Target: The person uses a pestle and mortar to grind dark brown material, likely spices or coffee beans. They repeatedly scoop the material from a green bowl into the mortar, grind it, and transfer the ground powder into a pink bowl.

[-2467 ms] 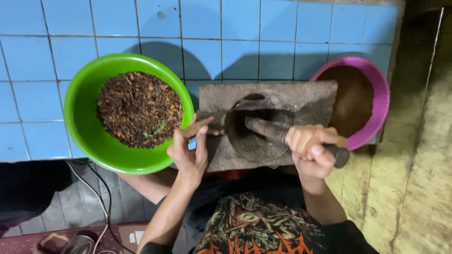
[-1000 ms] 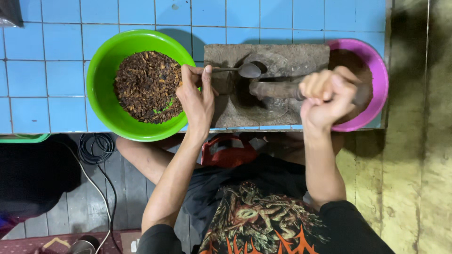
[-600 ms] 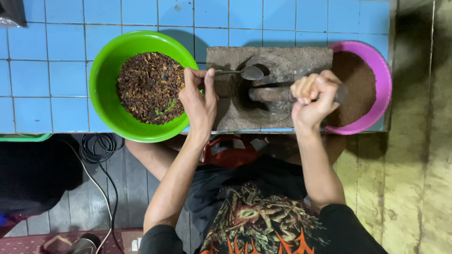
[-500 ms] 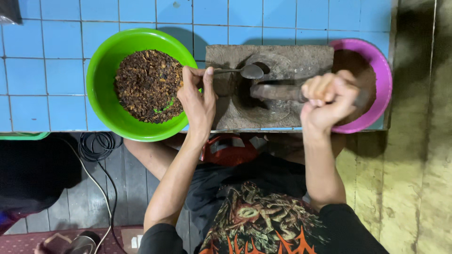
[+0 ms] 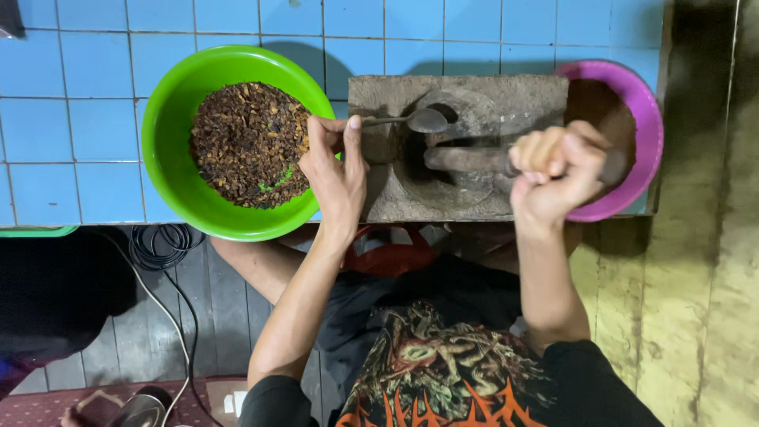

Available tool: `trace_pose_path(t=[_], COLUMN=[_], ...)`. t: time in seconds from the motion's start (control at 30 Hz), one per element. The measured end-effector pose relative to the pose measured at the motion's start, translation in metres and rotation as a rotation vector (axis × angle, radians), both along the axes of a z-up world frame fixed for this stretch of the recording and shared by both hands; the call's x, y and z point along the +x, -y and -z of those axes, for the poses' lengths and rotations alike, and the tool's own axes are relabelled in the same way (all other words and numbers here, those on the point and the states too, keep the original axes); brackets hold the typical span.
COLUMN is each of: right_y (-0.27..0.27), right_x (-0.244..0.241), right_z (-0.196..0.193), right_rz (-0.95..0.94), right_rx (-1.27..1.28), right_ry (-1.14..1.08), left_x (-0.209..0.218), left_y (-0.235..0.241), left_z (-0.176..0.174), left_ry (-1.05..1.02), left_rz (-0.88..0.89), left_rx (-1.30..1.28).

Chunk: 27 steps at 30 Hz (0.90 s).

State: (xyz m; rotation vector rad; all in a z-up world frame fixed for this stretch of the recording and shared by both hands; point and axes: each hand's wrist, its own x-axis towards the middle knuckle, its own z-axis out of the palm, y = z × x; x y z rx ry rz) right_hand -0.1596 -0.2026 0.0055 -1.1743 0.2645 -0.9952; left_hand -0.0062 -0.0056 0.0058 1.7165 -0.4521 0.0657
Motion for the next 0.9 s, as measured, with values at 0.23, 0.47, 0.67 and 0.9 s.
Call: trace_pose_path(t=[0.23, 0.47, 0.67, 0.9], right_y=[-0.007, -0.001, -0.003, -0.006], right_x=[-0.010, -0.006, 0.001, 0.017], right_z=[0.022, 0.005, 0.026, 0.011], right_rz=[0.021, 0.026, 0.086, 0.032], right_rx=[-0.053, -0.078, -0.106, -0.163], right_ry=[-0.016, -0.039, 0.015, 0.009], left_x=[0.003, 0.004, 0.001, 0.001], left_y=[0.002, 0.001, -0.001, 0.000], left_z=[0.004, 0.010, 0.013, 0.010], left_ry=[0.022, -0.008, -0.045, -0.029], left_rz=[0.005, -0.008, -0.003, 0.004], left_rx=[-0.006, -0.017, -0.032, -0.034])
